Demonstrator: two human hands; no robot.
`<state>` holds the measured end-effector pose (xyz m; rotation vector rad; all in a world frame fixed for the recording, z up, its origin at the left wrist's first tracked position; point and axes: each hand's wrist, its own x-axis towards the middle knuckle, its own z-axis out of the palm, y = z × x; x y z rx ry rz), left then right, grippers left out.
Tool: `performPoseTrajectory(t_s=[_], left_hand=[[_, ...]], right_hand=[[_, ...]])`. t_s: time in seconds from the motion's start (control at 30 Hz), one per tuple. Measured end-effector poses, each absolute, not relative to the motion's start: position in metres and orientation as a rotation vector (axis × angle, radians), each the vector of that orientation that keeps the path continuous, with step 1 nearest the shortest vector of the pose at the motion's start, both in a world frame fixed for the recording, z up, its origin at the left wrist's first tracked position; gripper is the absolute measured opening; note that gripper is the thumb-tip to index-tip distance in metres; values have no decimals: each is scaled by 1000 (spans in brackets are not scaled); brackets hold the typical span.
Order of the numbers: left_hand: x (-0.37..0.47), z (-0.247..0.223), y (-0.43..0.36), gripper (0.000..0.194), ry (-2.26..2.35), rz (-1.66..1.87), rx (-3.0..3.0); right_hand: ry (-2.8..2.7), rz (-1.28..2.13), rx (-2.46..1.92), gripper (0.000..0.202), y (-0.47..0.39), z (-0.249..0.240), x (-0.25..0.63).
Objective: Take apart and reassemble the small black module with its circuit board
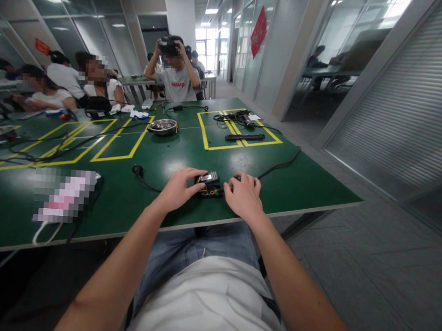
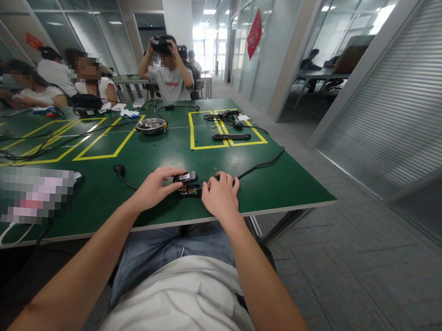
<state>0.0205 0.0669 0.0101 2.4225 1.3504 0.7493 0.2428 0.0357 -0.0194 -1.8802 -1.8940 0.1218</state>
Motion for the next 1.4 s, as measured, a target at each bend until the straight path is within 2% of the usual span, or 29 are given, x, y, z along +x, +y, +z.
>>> performPoseTrajectory(t_s=[0.2, 0.53, 0.77, 0.9, 1.03, 1.13, 1.27, 1.4], left_hand=[[20, 8, 62, 33, 1158, 577, 2568], [19, -4, 63, 31, 1152, 725, 2383], [18, -17, 67, 22, 1489, 1110, 2020], [19, -19, 71, 7, 1618, 1042, 2112], [23, -15, 67, 23, 1597, 948, 2289], [27, -10, 56, 22, 1783, 916, 2381], [33, -7, 43, 39, 1974, 610, 2473], [32, -6, 43, 41, 1958, 574, 2504]], right_hand=[[-1886, 126, -1895, 35, 37, -18, 242], [-1882, 105, -1898, 34, 38, -19, 242], [-1887, 111, -1895, 33, 39, -20, 243], [-1884, 129, -1901, 33, 39, -19, 243], [-1887, 148, -1894, 36, 39, -18, 242], [-1878, 128, -1878, 41, 39, -20, 241], [-1864, 76, -1849, 43, 39, -26, 241], [-1852, 54, -1821, 45, 40, -29, 242]])
